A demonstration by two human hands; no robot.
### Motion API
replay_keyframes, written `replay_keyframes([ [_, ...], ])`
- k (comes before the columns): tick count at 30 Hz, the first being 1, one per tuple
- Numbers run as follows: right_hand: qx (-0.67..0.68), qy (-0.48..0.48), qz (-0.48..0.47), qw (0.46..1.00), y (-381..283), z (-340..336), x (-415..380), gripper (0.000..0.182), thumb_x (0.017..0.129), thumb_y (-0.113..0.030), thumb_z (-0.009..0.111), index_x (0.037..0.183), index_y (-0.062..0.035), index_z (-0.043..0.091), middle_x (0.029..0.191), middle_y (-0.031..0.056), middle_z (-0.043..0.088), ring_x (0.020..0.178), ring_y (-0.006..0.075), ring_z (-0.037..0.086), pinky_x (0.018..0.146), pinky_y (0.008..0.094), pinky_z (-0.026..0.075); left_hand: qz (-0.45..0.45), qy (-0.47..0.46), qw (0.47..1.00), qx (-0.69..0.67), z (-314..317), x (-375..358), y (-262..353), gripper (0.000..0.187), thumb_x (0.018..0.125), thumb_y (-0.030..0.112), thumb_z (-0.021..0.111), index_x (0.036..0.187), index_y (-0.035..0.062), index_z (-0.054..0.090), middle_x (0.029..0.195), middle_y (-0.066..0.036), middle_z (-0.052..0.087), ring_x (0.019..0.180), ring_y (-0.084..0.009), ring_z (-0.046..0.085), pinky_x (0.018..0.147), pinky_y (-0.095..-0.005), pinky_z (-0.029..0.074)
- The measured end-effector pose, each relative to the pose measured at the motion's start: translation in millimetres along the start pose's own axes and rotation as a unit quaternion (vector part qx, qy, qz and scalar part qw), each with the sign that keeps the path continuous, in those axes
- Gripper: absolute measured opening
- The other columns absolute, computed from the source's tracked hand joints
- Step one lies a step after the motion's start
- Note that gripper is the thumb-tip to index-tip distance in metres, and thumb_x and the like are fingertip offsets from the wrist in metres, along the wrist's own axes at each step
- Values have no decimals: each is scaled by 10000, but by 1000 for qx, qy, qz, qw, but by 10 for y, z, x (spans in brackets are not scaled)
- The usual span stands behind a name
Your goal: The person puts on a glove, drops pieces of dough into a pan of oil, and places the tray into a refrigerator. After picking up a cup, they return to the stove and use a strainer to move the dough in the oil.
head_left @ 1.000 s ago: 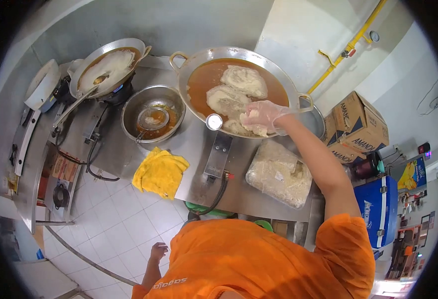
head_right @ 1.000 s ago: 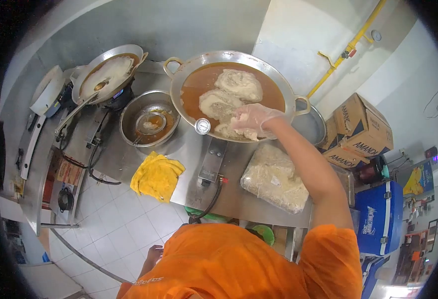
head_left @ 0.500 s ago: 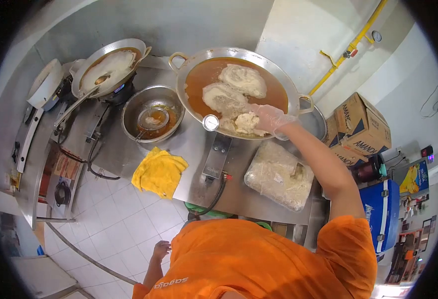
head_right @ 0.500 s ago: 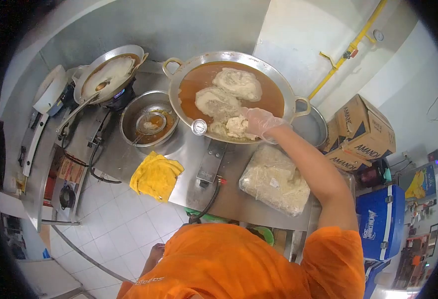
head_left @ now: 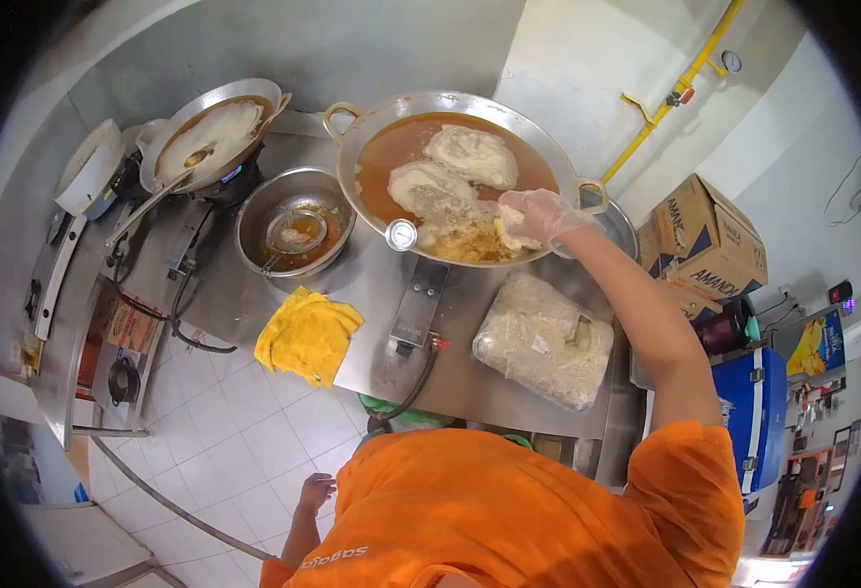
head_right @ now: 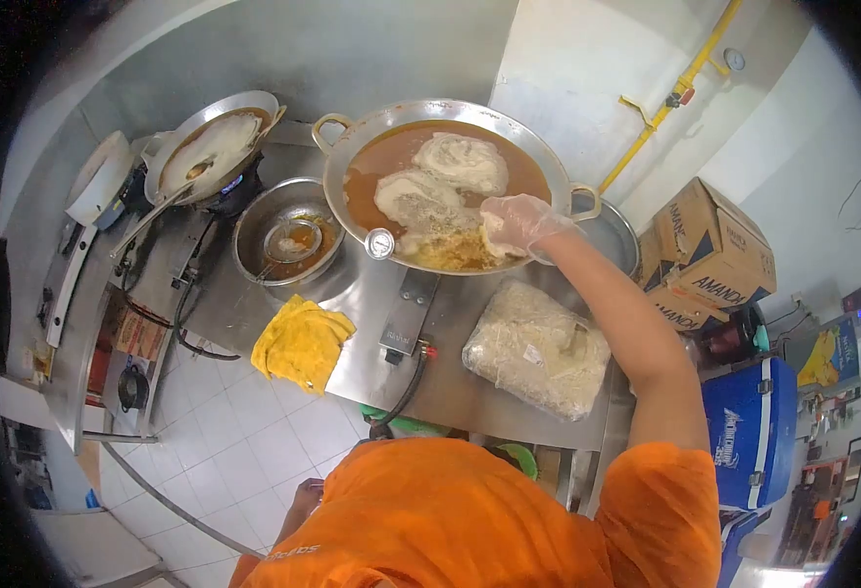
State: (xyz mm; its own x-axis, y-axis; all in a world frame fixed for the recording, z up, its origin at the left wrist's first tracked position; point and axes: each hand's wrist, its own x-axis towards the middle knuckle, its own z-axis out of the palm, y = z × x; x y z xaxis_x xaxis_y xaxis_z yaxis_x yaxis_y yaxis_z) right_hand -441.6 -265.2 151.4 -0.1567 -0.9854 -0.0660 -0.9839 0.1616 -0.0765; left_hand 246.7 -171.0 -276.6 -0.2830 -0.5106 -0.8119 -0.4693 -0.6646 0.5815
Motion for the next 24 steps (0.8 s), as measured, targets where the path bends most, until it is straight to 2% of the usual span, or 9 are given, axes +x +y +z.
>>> replay_keyframes([
  [2, -16, -3, 5, 1000, -4, -38, -35, 522, 785, -278, 714, 1257, -107, 572, 1072, 193, 671, 1014, 350, 643, 868, 434, 506, -12, -15, 999, -50, -40, 132, -129, 230, 894, 33, 534, 1123, 34, 550, 1053, -138, 701, 785, -192, 668, 631, -323, 523],
  [7, -49, 4, 132, 990, 60, -197, -28, 443, 829, -330, 657, 1184, -76, 581, 1021, 236, 667, 992, 377, 645, 852, 467, 499, -10, 6, 1000, -13, 44, -24, -79, 229, 868, 22, 572, 1097, 27, 563, 1012, -125, 707, 779, -178, 673, 623, -311, 528],
  [12, -55, 28, 159, 985, 372, -127, 4, 360, 874, -314, 589, 1137, -69, 583, 1013, 235, 667, 981, 389, 642, 851, 480, 493, -17, 17, 1000, -4, 62, 32, -165, 213, 843, 23, 589, 1056, 13, 592, 973, -117, 709, 762, -174, 680, 597, -290, 520],
  [14, -65, 22, 173, 983, 475, -71, -19, 342, 887, -304, 566, 1135, -69, 583, 1012, 235, 666, 976, 392, 641, 851, 480, 493, 72, 18, 997, 2, 138, 49, -63, 186, 850, 45, 580, 1030, 11, 611, 957, -114, 707, 741, -169, 678, 590, -277, 514],
  [17, -66, 67, 174, 980, 651, -11, -175, 285, 897, -239, 516, 1077, -39, 608, 1031, 225, 672, 1029, 373, 642, 890, 477, 492, 149, 52, 985, 65, 514, -102, 686, 146, 880, 105, 600, 998, 20, 611, 893, -78, 688, 704, -152, 660, 576, -268, 494],
  [19, -160, 78, 153, 972, 790, -30, -415, 238, 919, -216, 484, 1019, -42, 613, 1028, 240, 667, 1028, 387, 638, 881, 489, 490, 189, 39, 981, 31, 829, -203, 1249, 150, 920, 167, 615, 992, 36, 603, 866, -61, 679, 684, -136, 643, 560, -258, 470],
  [20, -157, 72, 162, 972, 810, -8, -656, 238, 919, -216, 484, 1019, -42, 613, 1028, 240, 667, 1028, 387, 638, 881, 489, 490, 203, 33, 978, 27, 974, -217, 1474, 150, 913, 162, 618, 999, 40, 604, 854, -59, 680, 675, -130, 634, 556, -252, 462],
  [22, 6, 192, 242, 951, 767, 118, -1326, 245, 919, -179, 482, 921, -33, 679, 1015, 218, 674, 964, 415, 642, 837, 511, 492, 222, -8, 974, 37, 1284, -304, 1927, 175, 908, 154, 611, 1031, 29, 605, 837, -58, 678, 659, -122, 618, 560, -247, 462],
  [24, -116, -86, 252, 957, 1038, 679, -1728, 245, 908, -185, 490, 898, -50, 695, 1021, 204, 676, 976, 425, 635, 833, 508, 493, 228, -39, 972, 40, 1642, -395, 2310, 184, 907, 149, 607, 1041, 23, 605, 831, -56, 675, 660, -119, 614, 567, -245, 465],
])
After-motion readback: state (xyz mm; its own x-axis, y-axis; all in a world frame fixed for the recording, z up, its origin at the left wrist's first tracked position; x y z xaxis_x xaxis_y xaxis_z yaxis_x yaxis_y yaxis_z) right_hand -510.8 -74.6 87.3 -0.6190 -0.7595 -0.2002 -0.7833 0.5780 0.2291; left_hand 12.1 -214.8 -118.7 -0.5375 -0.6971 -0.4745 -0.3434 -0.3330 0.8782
